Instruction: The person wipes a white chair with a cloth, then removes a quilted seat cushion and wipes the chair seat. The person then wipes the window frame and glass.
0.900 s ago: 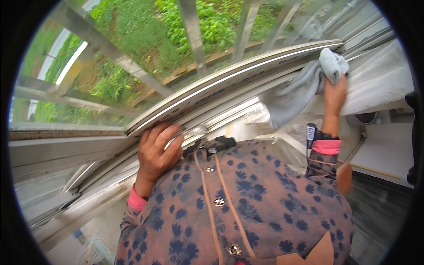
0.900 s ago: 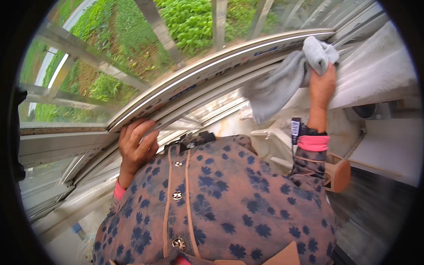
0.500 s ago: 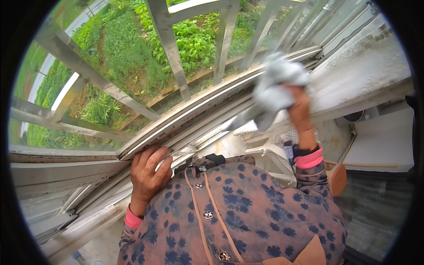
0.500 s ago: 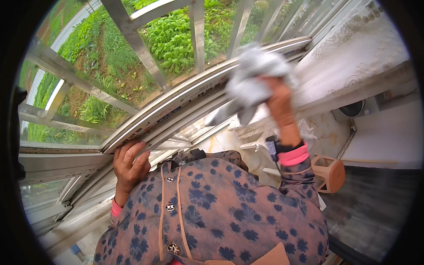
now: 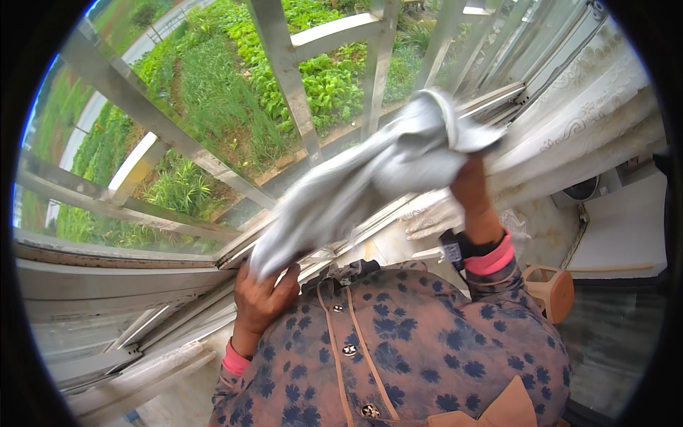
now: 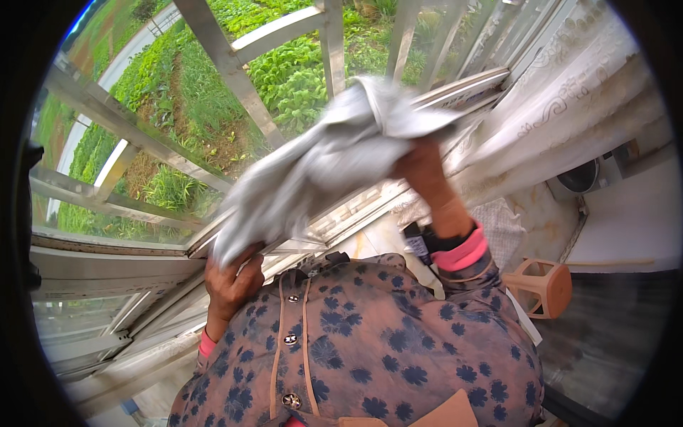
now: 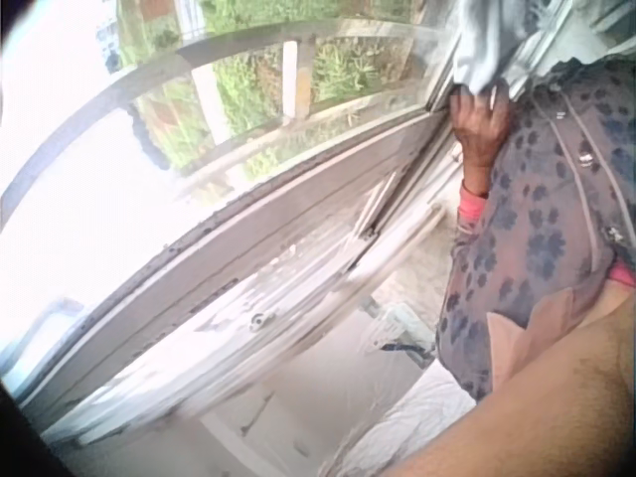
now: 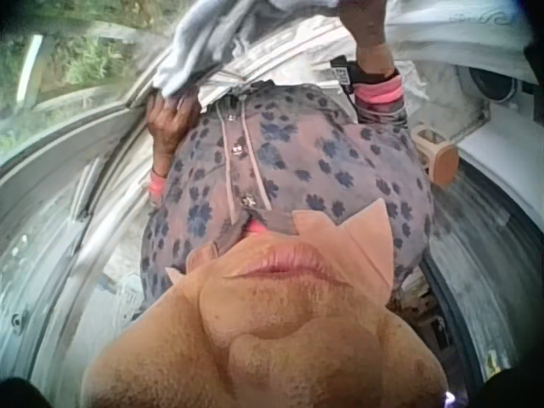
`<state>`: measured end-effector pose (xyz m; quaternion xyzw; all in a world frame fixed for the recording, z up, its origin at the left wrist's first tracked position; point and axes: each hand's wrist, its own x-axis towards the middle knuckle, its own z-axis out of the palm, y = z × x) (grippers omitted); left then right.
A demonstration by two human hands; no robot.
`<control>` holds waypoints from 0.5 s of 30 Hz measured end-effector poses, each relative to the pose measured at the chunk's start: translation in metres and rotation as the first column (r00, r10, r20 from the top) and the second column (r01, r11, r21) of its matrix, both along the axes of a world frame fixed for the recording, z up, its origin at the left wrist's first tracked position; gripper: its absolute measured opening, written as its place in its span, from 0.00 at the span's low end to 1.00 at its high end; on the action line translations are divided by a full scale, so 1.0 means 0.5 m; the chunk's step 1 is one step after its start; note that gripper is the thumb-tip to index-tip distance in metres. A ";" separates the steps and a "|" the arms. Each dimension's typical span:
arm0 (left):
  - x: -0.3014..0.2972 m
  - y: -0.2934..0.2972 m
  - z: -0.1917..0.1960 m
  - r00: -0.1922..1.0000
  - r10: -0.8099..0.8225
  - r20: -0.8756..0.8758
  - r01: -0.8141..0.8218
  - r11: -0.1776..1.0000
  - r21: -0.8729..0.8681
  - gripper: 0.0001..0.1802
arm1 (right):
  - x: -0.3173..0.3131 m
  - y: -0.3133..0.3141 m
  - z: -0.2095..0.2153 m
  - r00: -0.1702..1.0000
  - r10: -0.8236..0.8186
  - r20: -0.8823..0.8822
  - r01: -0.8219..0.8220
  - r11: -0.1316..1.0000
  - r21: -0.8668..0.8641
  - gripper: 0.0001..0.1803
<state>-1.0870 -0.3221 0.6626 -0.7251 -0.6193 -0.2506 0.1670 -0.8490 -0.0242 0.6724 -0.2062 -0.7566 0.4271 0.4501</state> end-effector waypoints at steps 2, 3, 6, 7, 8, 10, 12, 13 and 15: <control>0.000 0.002 0.000 1.000 -0.023 0.010 0.023 1.000 -0.002 0.16 | 0.047 0.075 0.059 0.828 -0.511 -0.229 0.492 0.860 -0.138 0.19; -0.001 0.003 0.001 0.999 -0.036 0.011 0.035 0.999 0.021 0.16 | 0.050 0.108 0.105 0.698 -0.601 -0.390 0.509 0.799 -0.320 0.19; 0.003 0.006 0.003 0.998 -0.045 0.040 0.043 0.998 0.035 0.16 | -0.007 0.084 0.198 0.403 -0.460 -0.791 0.537 0.819 -0.203 0.21; 0.004 0.006 0.003 0.999 -0.034 0.019 0.033 0.999 0.020 0.16 | -0.039 0.033 0.201 0.489 -0.616 -0.617 0.580 0.758 -0.298 0.21; 0.004 0.005 0.002 1.000 -0.029 0.004 0.029 1.000 0.007 0.16 | -0.072 -0.026 0.194 0.599 -0.721 -0.349 0.735 0.668 -0.120 0.25; 0.003 0.002 0.001 0.999 -0.021 0.024 0.022 0.999 -0.034 0.17 | -0.132 -0.124 0.157 0.943 -0.312 -0.119 0.314 0.705 0.636 0.28; 0.000 -0.003 -0.001 0.999 -0.040 0.020 0.040 0.999 -0.004 0.16 | -0.162 -0.167 0.117 0.969 0.183 0.165 -0.241 0.560 0.793 0.27; -0.002 -0.005 -0.001 0.998 -0.035 0.046 0.037 0.998 -0.056 0.17 | -0.156 -0.159 0.104 0.940 0.261 0.218 -0.329 0.529 0.783 0.26; -0.007 -0.010 0.000 0.988 -0.051 0.147 0.058 0.997 -0.042 0.18 | -0.120 -0.092 0.112 0.978 0.120 0.172 -0.210 0.574 0.791 0.25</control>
